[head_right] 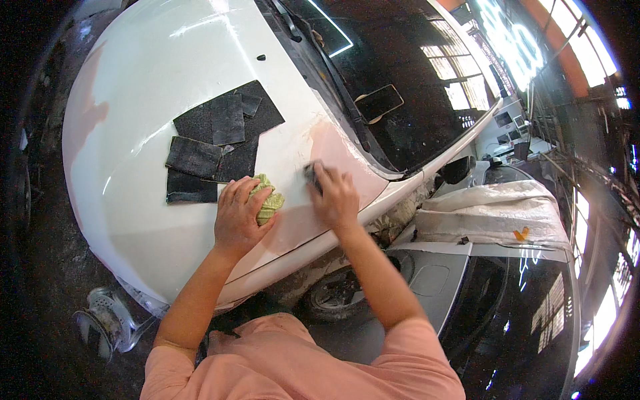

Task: The person sands the white hood of a car using a sanding block and water from a bucket, wiping the surface with a cloth.

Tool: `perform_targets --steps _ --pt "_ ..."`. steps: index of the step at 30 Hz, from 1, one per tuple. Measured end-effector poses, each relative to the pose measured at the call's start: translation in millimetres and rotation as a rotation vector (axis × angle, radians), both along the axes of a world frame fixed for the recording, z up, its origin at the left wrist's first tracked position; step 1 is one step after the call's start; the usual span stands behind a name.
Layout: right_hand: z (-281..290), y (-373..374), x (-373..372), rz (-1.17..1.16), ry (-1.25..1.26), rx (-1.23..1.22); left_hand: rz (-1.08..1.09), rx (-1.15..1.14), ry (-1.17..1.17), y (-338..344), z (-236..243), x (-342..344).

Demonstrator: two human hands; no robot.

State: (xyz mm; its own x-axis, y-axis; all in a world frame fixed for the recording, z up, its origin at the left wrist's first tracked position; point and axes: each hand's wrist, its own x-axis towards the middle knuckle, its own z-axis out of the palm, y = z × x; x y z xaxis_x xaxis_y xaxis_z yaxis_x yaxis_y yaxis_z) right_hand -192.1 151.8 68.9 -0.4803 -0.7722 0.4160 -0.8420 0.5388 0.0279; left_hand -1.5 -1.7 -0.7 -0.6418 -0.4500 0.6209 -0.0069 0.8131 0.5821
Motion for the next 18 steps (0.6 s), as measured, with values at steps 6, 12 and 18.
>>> perform_targets --steps 6,12,18 --pt "27 -53 -75 -0.159 0.103 -0.057 -0.026 -0.011 0.036 14 1 -6" --pt "-4 -17 -2 0.003 -0.029 0.008 0.012 0.008 0.011 -1 -1 -1" --pt "30 -55 -91 -0.167 0.120 -0.054 -0.046 0.013 0.044 19 1 -7"
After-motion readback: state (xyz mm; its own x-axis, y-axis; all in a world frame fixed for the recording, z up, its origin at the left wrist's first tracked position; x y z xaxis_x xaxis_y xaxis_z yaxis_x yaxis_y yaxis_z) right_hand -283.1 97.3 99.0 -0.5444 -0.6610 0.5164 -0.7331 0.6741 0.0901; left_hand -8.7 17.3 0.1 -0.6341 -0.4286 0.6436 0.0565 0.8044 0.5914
